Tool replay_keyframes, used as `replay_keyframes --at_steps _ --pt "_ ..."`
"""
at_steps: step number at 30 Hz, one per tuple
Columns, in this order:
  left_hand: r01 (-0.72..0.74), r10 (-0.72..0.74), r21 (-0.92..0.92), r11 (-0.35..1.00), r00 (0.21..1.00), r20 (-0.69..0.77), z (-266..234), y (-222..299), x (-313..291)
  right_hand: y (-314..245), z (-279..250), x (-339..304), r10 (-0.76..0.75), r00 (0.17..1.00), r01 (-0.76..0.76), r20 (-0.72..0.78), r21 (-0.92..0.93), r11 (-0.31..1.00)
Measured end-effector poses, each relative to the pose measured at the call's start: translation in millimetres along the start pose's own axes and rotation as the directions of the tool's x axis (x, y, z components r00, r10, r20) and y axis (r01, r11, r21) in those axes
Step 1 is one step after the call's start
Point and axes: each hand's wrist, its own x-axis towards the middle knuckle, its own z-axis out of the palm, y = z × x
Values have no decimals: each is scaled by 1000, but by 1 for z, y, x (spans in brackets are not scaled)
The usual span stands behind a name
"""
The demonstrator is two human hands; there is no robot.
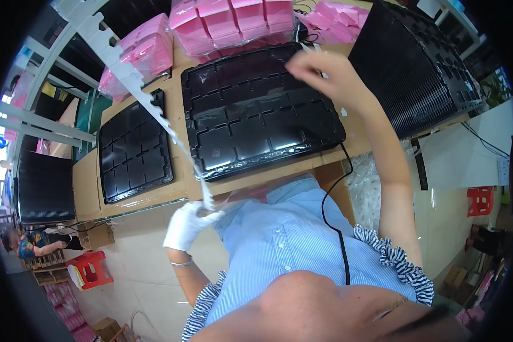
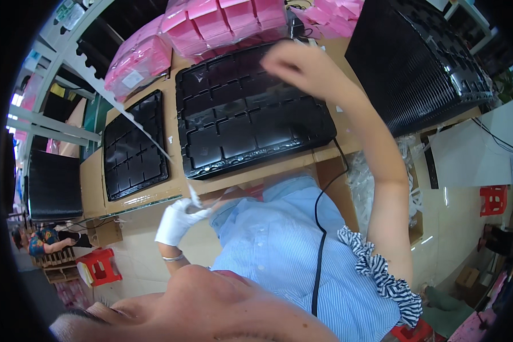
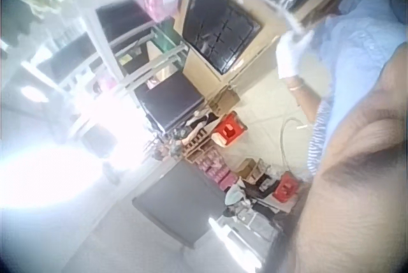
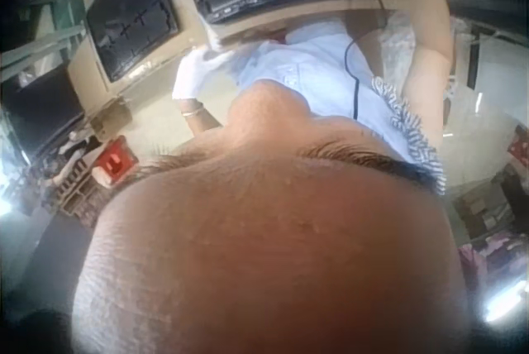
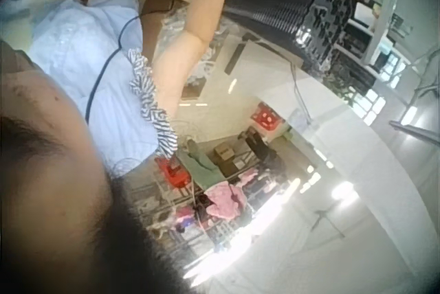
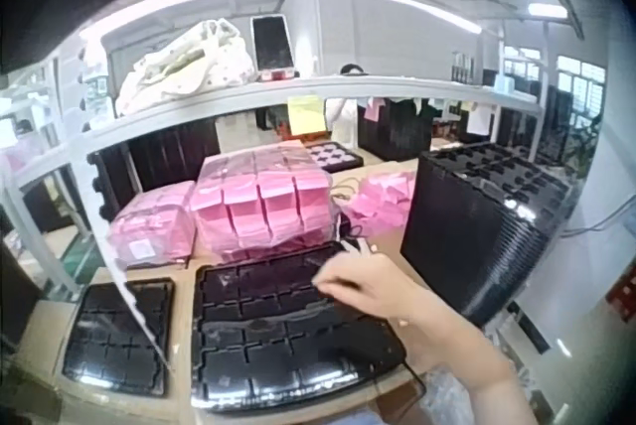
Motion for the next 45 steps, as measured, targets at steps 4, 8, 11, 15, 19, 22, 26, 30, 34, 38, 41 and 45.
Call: replay_keyframes --at_steps 4,8,11,15,19,22,26,30,34,38,41,45 --pt "283 -245 113 952 931 -271 -36 -13 -4 106 58 136 -373 926 316 -62 -417 852" --pt "215 -194 76 974 956 -222 -55 -31 6 167 61 183 -313 947 228 -67 -547 805" --pt "136 -134 -63 989 990 37 -72 -34 -8 173 56 198 -279 953 281 115 -672 685" --pt "-77 -42 -450 890 968 -248 -93 -58 14 165 27 218 -12 959 177 282 -566 806" --pt "12 -357 -617 787 824 -439 -115 -16 95 156 2 229 -23 923 156 383 -319 935" --pt "-113 -150 -556 824 902 -406 -118 10 160 155 14 250 69 910 115 410 -407 906" --pt "-595 700 385 706 503 -507 -94 83 267 137 22 239 -46 996 -3 -78 -532 847" --pt "-537 988 829 154 106 -115 -91 155 346 145 36 224 -288 843 76 -454 -429 900" --pt "-391 896 820 418 328 -301 -77 169 395 142 44 195 -462 774 246 -434 -466 850" --pt "-346 851 786 512 326 -411 -83 163 425 127 45 156 -660 724 397 -201 -661 637" --pt "-334 774 733 592 489 -402 -79 148 418 89 48 111 -692 719 505 -60 -639 580" --pt "-328 785 759 562 499 -366 -80 158 380 75 54 69 -351 812 25 -466 -574 819"
